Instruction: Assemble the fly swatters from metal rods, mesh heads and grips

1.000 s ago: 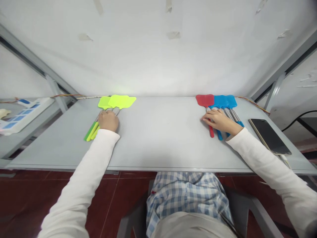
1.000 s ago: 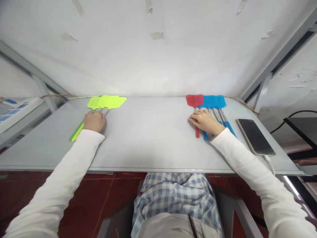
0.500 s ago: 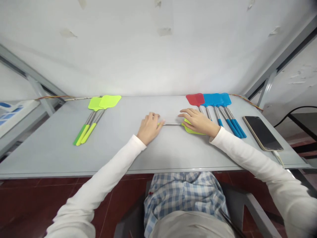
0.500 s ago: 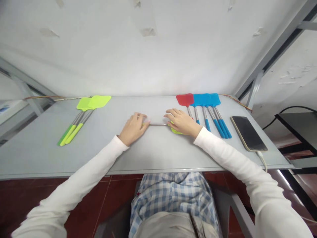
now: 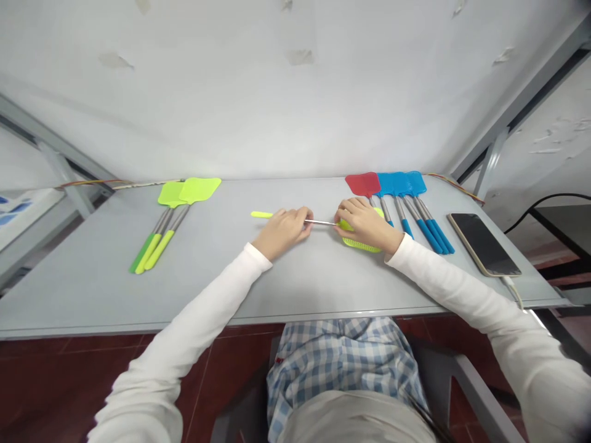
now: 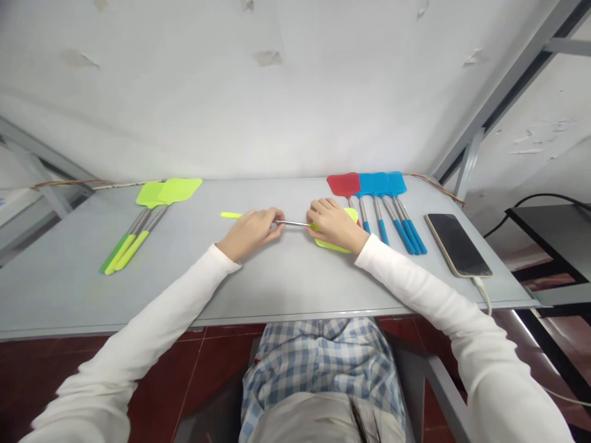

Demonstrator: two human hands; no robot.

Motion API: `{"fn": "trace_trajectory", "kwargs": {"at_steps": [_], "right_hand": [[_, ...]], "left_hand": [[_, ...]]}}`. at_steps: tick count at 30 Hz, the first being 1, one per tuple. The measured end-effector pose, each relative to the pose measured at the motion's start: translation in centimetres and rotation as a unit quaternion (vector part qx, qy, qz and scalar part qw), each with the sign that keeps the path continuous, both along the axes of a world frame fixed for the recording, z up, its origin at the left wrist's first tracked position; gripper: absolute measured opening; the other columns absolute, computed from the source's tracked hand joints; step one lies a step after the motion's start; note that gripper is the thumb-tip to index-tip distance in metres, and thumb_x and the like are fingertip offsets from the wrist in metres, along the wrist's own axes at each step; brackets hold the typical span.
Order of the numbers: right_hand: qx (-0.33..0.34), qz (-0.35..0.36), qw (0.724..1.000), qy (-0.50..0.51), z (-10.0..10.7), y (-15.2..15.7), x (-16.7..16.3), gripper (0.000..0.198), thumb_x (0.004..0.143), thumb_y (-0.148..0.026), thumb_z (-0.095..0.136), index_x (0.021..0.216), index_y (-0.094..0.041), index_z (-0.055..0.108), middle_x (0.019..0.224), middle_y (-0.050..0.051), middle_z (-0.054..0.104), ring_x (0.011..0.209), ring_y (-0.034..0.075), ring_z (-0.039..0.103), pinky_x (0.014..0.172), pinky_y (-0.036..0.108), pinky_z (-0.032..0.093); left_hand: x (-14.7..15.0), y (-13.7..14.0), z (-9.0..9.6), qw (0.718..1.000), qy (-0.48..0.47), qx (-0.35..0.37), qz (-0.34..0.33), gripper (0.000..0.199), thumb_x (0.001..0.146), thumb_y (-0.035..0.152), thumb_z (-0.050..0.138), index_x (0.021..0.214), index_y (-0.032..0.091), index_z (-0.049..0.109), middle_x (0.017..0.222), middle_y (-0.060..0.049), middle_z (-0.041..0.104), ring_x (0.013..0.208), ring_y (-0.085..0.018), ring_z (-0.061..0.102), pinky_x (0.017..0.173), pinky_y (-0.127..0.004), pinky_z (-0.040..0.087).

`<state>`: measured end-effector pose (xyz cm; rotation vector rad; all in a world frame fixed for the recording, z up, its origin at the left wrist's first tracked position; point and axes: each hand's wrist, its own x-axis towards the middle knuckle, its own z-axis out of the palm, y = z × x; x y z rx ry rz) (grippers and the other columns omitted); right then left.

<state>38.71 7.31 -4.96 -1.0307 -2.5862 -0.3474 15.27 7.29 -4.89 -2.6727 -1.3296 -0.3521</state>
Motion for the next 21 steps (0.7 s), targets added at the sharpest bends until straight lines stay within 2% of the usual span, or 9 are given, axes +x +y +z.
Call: {"fn": "trace_trajectory", "kwargs": {"at_steps": [3, 7, 11, 14, 17, 20, 21], "right_hand": [[0.053, -0.02, 0.998, 0.006, 2.0, -0.6, -0.6, 0.026, 0.097, -0.023, 0.04, 0.095, -0.019, 0.065, 0.092, 0.012, 0.062, 0.089, 0.027, 0.052, 0.085, 0.042, 0.039], [0.063, -0.057, 0.996, 0.009, 3.9, -1.5, -0.9, 0.033, 0.1, -0.022, 0.032, 0.105, -0.022, 0.065, 0.091, 0.011, 0.062, 0.092, 0.028, 0.051, 0.09, 0.046, 0.037], [0.055, -0.068, 0.996, 0.016, 3.6, -1.7, -0.8, 0.031, 0.1, -0.027, 0.035, 0.108, -0.026, 0.066, 0.093, 0.011, 0.063, 0.095, 0.028, 0.052, 0.091, 0.048, 0.038], [0.053, -0.062, 0.996, 0.028, 2.9, -1.4, 0.2, 0.029, 0.1, -0.033, 0.04, 0.112, -0.03, 0.066, 0.094, 0.009, 0.065, 0.102, 0.029, 0.053, 0.096, 0.052, 0.036], [0.054, -0.113, 0.991, 0.04, 3.0, -0.8, 3.9, 0.031, 0.101, -0.033, 0.039, 0.111, -0.03, 0.068, 0.102, 0.008, 0.067, 0.109, 0.029, 0.053, 0.102, 0.054, 0.032], [0.094, -0.244, 0.964, 0.05, 3.6, -0.4, 9.9, 0.039, 0.103, -0.031, 0.033, 0.097, -0.025, 0.072, 0.095, 0.011, 0.069, 0.105, 0.029, 0.054, 0.101, 0.055, 0.028], [0.101, -0.268, 0.957, 0.051, 3.7, -0.3, 11.7, 0.04, 0.103, -0.034, 0.034, 0.096, -0.024, 0.072, 0.094, 0.012, 0.069, 0.105, 0.03, 0.054, 0.101, 0.054, 0.028]], "left_hand": [[-0.3, -0.7, 1.6, 0.998, -0.036, 0.052, 0.01, 0.024, 0.098, 0.03, 0.042, 0.109, 0.018, 0.059, 0.083, -0.006, 0.069, 0.076, -0.02, 0.064, 0.073, -0.032, 0.043], [0.2, -1.8, 3.1, 0.994, -0.056, 0.087, 0.032, 0.036, 0.101, 0.041, 0.036, 0.122, 0.024, 0.059, 0.092, -0.007, 0.07, 0.084, -0.02, 0.066, 0.062, -0.029, 0.039], [1.5, -2.1, 3.1, 0.995, -0.039, 0.076, 0.053, 0.046, 0.102, 0.049, 0.027, 0.116, 0.027, 0.065, 0.086, -0.007, 0.066, 0.076, -0.019, 0.064, 0.052, -0.03, 0.031], [1.6, -1.6, 2.8, 0.997, -0.041, 0.059, 0.033, 0.05, 0.102, 0.051, 0.023, 0.11, 0.028, 0.066, 0.079, -0.006, 0.062, 0.072, -0.018, 0.062, 0.052, -0.031, 0.032], [-0.5, -1.0, 2.7, 0.996, -0.049, 0.063, 0.036, 0.048, 0.101, 0.052, 0.025, 0.108, 0.029, 0.067, 0.077, -0.006, 0.062, 0.073, -0.018, 0.061, 0.055, -0.03, 0.033], [-4.4, -0.5, 2.6, 0.989, -0.067, 0.092, 0.098, 0.042, 0.1, 0.05, 0.032, 0.108, 0.03, 0.069, 0.077, -0.007, 0.062, 0.072, -0.018, 0.06, 0.055, -0.029, 0.033], [-5.7, -0.4, 2.5, 0.985, -0.072, 0.103, 0.122, 0.041, 0.1, 0.049, 0.033, 0.107, 0.03, 0.069, 0.076, -0.007, 0.062, 0.07, -0.018, 0.06, 0.054, -0.029, 0.032]]}}
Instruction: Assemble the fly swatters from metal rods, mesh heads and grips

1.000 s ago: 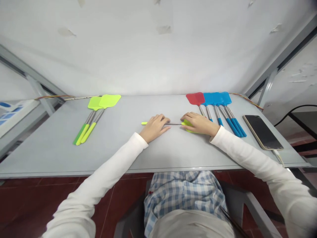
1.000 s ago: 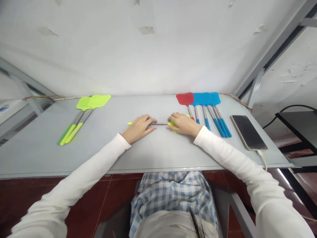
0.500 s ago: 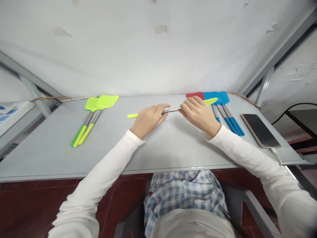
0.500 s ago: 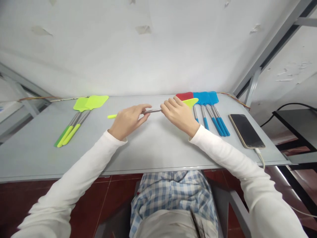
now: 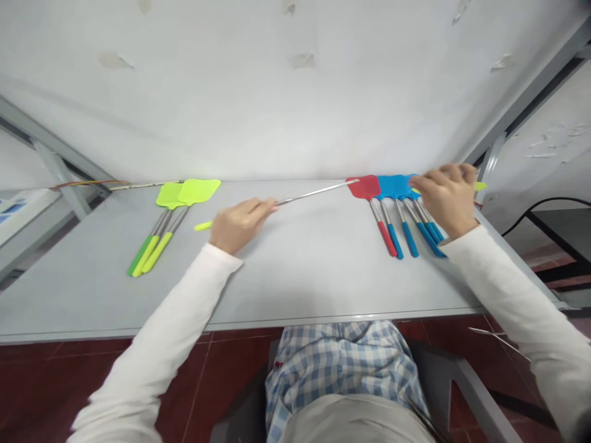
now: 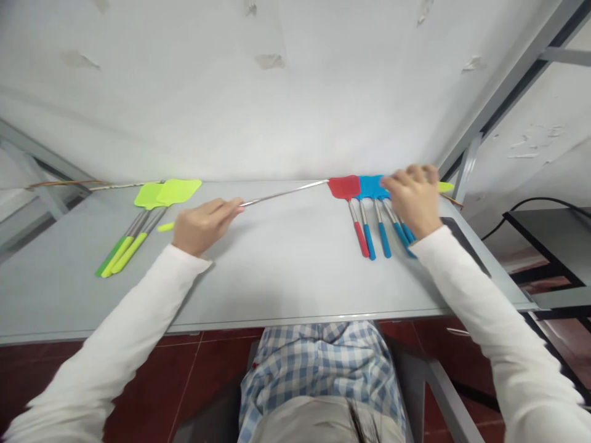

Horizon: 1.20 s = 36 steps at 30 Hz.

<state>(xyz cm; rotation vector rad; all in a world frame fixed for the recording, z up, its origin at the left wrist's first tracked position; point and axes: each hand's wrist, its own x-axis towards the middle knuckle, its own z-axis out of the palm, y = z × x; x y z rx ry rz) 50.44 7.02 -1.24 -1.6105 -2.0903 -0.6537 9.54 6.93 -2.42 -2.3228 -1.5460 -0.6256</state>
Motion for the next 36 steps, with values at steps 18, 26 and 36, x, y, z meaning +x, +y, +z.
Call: {"fn": "trace_trajectory", "kwargs": {"at_steps": [18, 26, 36], "right_hand": [[-0.154, 0.184, 0.969, 0.06, 0.6, -1.0, -5.5, 0.041, 0.096, -0.034, 0.049, 0.136, -0.025, 0.047, 0.098, 0.007, 0.07, 0.095, 0.027, 0.063, 0.086, 0.042, 0.048], [-0.065, 0.245, 0.967, -0.005, 0.5, -0.8, -5.2, 0.029, 0.1, -0.033, 0.042, 0.126, -0.023, 0.052, 0.091, 0.006, 0.069, 0.082, 0.023, 0.063, 0.077, 0.038, 0.048], [-0.023, 0.265, 0.962, -0.058, 0.2, -0.8, -5.1, 0.026, 0.101, -0.032, 0.043, 0.124, -0.022, 0.05, 0.084, 0.003, 0.066, 0.078, 0.019, 0.061, 0.075, 0.032, 0.044]], "left_hand": [[-0.9, -0.7, 0.1, 0.996, 0.067, 0.026, -0.051, 0.04, 0.099, 0.049, 0.036, 0.098, 0.032, 0.072, 0.072, -0.004, 0.066, 0.058, -0.014, 0.057, 0.049, -0.027, 0.029], [-1.8, 0.2, -1.3, 0.975, 0.08, 0.168, -0.122, 0.028, 0.097, 0.041, 0.05, 0.091, 0.028, 0.074, 0.061, 0.0, 0.061, 0.049, -0.009, 0.05, 0.045, -0.026, 0.023], [-2.1, 0.0, -1.6, 0.95, 0.096, 0.253, -0.154, 0.019, 0.094, 0.035, 0.057, 0.088, 0.027, 0.073, 0.059, 0.002, 0.061, 0.047, -0.007, 0.049, 0.045, -0.024, 0.024]]}}
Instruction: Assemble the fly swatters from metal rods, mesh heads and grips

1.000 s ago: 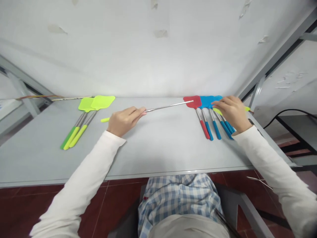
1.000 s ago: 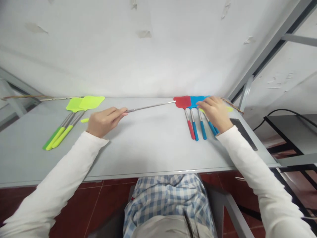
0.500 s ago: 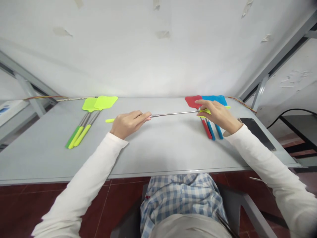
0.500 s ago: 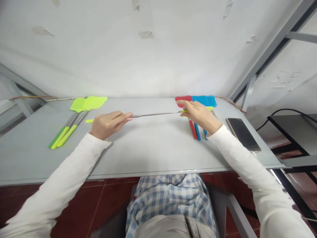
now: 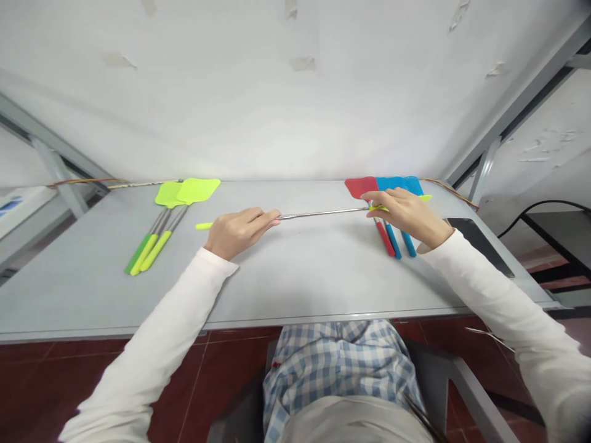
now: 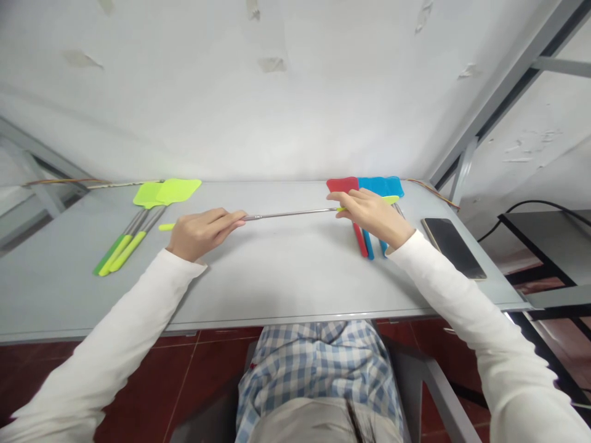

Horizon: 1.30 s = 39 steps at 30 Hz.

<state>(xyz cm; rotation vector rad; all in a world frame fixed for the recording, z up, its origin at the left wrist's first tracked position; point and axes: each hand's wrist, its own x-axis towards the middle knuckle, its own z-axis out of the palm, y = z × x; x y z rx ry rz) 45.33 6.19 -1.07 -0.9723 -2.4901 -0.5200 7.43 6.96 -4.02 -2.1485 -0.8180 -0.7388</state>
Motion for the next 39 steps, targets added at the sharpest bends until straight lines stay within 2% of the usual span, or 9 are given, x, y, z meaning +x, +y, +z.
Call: {"fn": "trace_trajectory", "kwargs": {"at_steps": [8, 15, 19, 23, 26, 31, 35, 39], "right_hand": [[0.019, 0.001, 1.0, -0.018, 0.6, -0.5, -0.1, 0.023, 0.102, -0.029, 0.04, 0.119, -0.019, 0.052, 0.083, 0.004, 0.066, 0.075, 0.018, 0.06, 0.072, 0.03, 0.043], [0.036, 0.028, 0.993, -0.108, 0.6, -0.7, -0.9, 0.026, 0.1, -0.014, 0.033, 0.11, -0.016, 0.057, 0.082, 0.007, 0.066, 0.074, 0.019, 0.058, 0.072, 0.031, 0.043], [0.052, 0.035, 0.993, -0.102, 0.3, -0.7, -1.1, 0.028, 0.1, -0.011, 0.032, 0.101, -0.016, 0.059, 0.078, 0.006, 0.063, 0.073, 0.019, 0.056, 0.07, 0.03, 0.043], [0.041, 0.052, 0.992, -0.112, 0.2, -1.2, -1.7, 0.031, 0.099, -0.008, 0.029, 0.091, -0.018, 0.058, 0.076, 0.006, 0.06, 0.072, 0.018, 0.053, 0.069, 0.03, 0.041], [0.025, 0.066, 0.99, -0.12, 0.1, -1.3, -2.5, 0.028, 0.099, -0.009, 0.032, 0.097, -0.017, 0.058, 0.079, 0.007, 0.062, 0.073, 0.019, 0.052, 0.073, 0.031, 0.04], [0.042, -0.013, 0.994, -0.099, -0.7, -0.6, -4.4, 0.029, 0.099, -0.012, 0.035, 0.118, -0.012, 0.057, 0.085, 0.01, 0.066, 0.081, 0.022, 0.056, 0.077, 0.035, 0.037], [0.039, -0.037, 0.995, -0.081, -1.4, 0.4, -5.8, 0.029, 0.102, -0.02, 0.034, 0.102, -0.014, 0.063, 0.081, 0.009, 0.066, 0.076, 0.021, 0.055, 0.072, 0.034, 0.035], [-0.003, 0.008, 0.999, -0.035, -1.9, 2.2, -4.7, 0.03, 0.102, -0.02, 0.034, 0.096, -0.017, 0.063, 0.079, 0.007, 0.066, 0.072, 0.019, 0.054, 0.067, 0.032, 0.035]], "left_hand": [[0.3, 0.1, 0.1, 0.998, -0.001, -0.067, 0.015, 0.027, 0.098, 0.038, 0.049, 0.092, 0.028, 0.073, 0.061, 0.001, 0.06, 0.048, -0.007, 0.05, 0.044, -0.025, 0.023], [1.1, 0.1, 0.6, 0.997, 0.014, -0.079, 0.023, 0.027, 0.098, 0.04, 0.048, 0.094, 0.029, 0.073, 0.064, 0.0, 0.062, 0.048, -0.008, 0.049, 0.045, -0.026, 0.023], [1.4, -0.1, 0.6, 0.995, 0.001, -0.093, 0.025, 0.028, 0.098, 0.041, 0.048, 0.094, 0.028, 0.073, 0.064, 0.0, 0.062, 0.048, -0.008, 0.048, 0.045, -0.026, 0.022], [2.0, -0.4, 0.1, 0.997, 0.005, -0.081, 0.006, 0.024, 0.097, 0.039, 0.051, 0.094, 0.029, 0.073, 0.064, 0.001, 0.063, 0.048, -0.008, 0.048, 0.046, -0.026, 0.022], [3.0, -0.6, -0.2, 0.994, 0.015, -0.104, 0.004, 0.026, 0.097, 0.04, 0.049, 0.096, 0.03, 0.073, 0.066, 0.0, 0.063, 0.05, -0.009, 0.049, 0.048, -0.026, 0.022], [5.3, -0.5, -0.3, 0.989, -0.017, -0.143, 0.029, 0.034, 0.1, 0.044, 0.043, 0.1, 0.028, 0.072, 0.069, -0.002, 0.063, 0.055, -0.011, 0.053, 0.049, -0.027, 0.023], [6.8, -0.1, -0.2, 0.987, -0.042, -0.153, 0.028, 0.038, 0.101, 0.046, 0.038, 0.102, 0.026, 0.07, 0.07, -0.002, 0.063, 0.058, -0.012, 0.057, 0.049, -0.028, 0.025], [6.6, 0.6, -0.2, 0.987, -0.032, -0.157, 0.029, 0.041, 0.101, 0.048, 0.035, 0.1, 0.027, 0.07, 0.068, -0.002, 0.061, 0.054, -0.012, 0.054, 0.047, -0.029, 0.023]]}}
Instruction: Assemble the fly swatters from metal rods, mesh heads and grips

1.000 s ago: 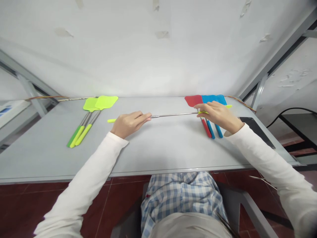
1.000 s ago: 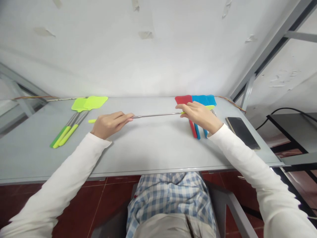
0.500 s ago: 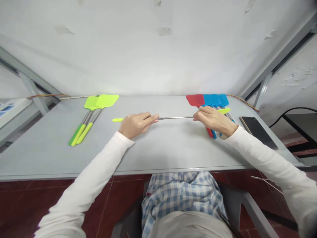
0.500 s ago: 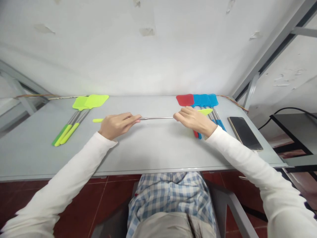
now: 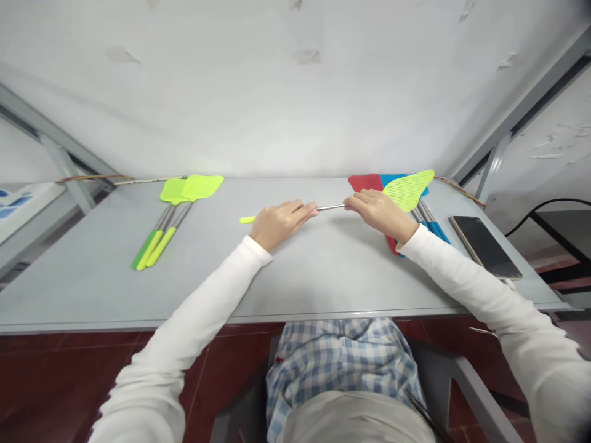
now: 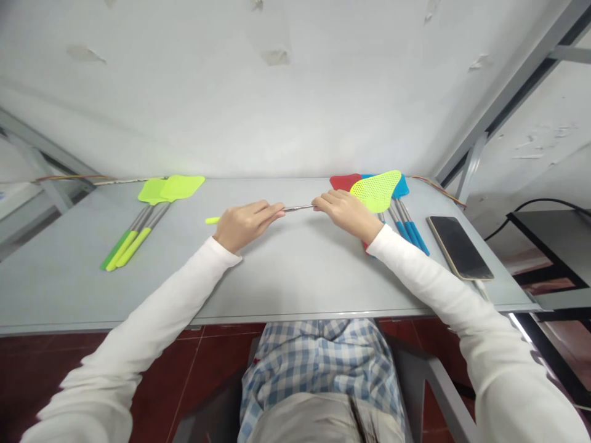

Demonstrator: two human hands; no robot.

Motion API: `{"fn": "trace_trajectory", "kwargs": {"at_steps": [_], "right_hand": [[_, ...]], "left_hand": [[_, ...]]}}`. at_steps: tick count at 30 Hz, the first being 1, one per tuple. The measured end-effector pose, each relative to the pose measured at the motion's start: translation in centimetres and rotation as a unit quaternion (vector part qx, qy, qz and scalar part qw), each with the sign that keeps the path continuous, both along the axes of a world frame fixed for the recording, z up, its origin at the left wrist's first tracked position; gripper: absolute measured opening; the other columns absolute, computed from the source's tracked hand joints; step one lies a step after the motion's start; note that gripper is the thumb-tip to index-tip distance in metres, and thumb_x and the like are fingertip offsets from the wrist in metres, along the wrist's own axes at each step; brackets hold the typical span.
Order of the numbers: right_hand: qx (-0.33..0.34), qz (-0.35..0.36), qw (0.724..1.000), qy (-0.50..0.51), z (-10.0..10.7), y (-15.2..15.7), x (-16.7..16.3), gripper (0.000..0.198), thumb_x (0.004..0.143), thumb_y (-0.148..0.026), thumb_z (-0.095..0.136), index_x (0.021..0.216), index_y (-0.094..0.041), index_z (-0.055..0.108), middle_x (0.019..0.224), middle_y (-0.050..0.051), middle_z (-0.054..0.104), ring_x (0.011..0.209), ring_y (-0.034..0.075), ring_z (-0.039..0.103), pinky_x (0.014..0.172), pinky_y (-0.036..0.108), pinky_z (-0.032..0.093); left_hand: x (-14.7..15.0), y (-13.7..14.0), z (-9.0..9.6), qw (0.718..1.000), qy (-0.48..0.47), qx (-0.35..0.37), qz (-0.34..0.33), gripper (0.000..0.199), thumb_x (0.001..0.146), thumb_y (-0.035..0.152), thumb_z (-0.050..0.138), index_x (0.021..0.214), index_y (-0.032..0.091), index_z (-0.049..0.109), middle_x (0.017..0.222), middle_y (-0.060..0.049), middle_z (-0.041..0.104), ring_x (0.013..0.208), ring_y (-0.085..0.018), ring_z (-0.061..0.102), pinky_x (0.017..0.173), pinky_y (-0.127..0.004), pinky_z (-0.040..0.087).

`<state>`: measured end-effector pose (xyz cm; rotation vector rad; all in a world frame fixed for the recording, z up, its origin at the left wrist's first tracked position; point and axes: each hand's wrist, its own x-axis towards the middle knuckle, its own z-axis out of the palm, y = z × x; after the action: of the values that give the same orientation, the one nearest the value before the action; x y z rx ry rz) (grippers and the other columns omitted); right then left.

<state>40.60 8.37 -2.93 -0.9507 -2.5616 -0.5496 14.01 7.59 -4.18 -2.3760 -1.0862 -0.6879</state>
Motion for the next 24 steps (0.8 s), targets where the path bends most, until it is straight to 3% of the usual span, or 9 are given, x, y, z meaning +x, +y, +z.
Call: {"fn": "trace_trajectory", "kwargs": {"at_steps": [4, 9, 16, 20, 24], "right_hand": [[-0.012, 0.016, 0.999, 0.038, -0.1, 1.9, 3.4, 0.028, 0.099, -0.015, 0.037, 0.093, -0.018, 0.065, 0.078, 0.007, 0.066, 0.074, 0.019, 0.056, 0.069, 0.031, 0.039], [-0.027, -0.002, 0.998, 0.056, -0.2, 2.9, 7.0, 0.027, 0.098, -0.022, 0.04, 0.095, -0.019, 0.066, 0.08, 0.007, 0.066, 0.075, 0.02, 0.058, 0.07, 0.031, 0.043], [0.005, -0.038, 0.999, 0.027, -0.7, 3.3, 7.5, 0.028, 0.1, -0.03, 0.041, 0.094, -0.018, 0.066, 0.08, 0.007, 0.066, 0.078, 0.02, 0.059, 0.073, 0.034, 0.044], [0.052, -0.067, 0.996, 0.016, -0.7, 3.1, 8.3, 0.02, 0.098, -0.034, 0.049, 0.095, -0.022, 0.064, 0.095, 0.008, 0.067, 0.1, 0.025, 0.059, 0.092, 0.043, 0.041], [0.055, -0.053, 0.997, -0.003, -0.4, 2.8, 9.7, 0.02, 0.098, -0.032, 0.047, 0.087, -0.026, 0.062, 0.097, 0.006, 0.065, 0.111, 0.025, 0.055, 0.098, 0.046, 0.039]], "left_hand": [[-1.9, 0.8, 0.1, 1.0, -0.005, -0.005, 0.007, 0.041, 0.1, 0.049, 0.036, 0.095, 0.027, 0.07, 0.063, -0.002, 0.057, 0.051, -0.012, 0.05, 0.047, -0.03, 0.023], [-4.7, 1.4, 0.0, 1.0, 0.013, 0.022, 0.018, 0.04, 0.1, 0.048, 0.037, 0.09, 0.027, 0.069, 0.059, -0.001, 0.055, 0.048, -0.011, 0.048, 0.045, -0.029, 0.022], [-5.9, 2.2, -0.7, 0.999, 0.01, 0.04, 0.012, 0.035, 0.098, 0.047, 0.044, 0.089, 0.026, 0.071, 0.061, -0.001, 0.059, 0.048, -0.01, 0.049, 0.047, -0.027, 0.025], [-6.8, 2.3, -0.7, 0.999, -0.015, 0.036, 0.012, 0.034, 0.097, 0.047, 0.046, 0.09, 0.026, 0.073, 0.064, -0.002, 0.063, 0.051, -0.011, 0.052, 0.048, -0.028, 0.027], [-7.9, 2.0, -0.6, 0.999, -0.015, 0.04, 0.007, 0.031, 0.097, 0.045, 0.049, 0.096, 0.027, 0.074, 0.066, -0.002, 0.066, 0.055, -0.011, 0.057, 0.049, -0.026, 0.03]]}}
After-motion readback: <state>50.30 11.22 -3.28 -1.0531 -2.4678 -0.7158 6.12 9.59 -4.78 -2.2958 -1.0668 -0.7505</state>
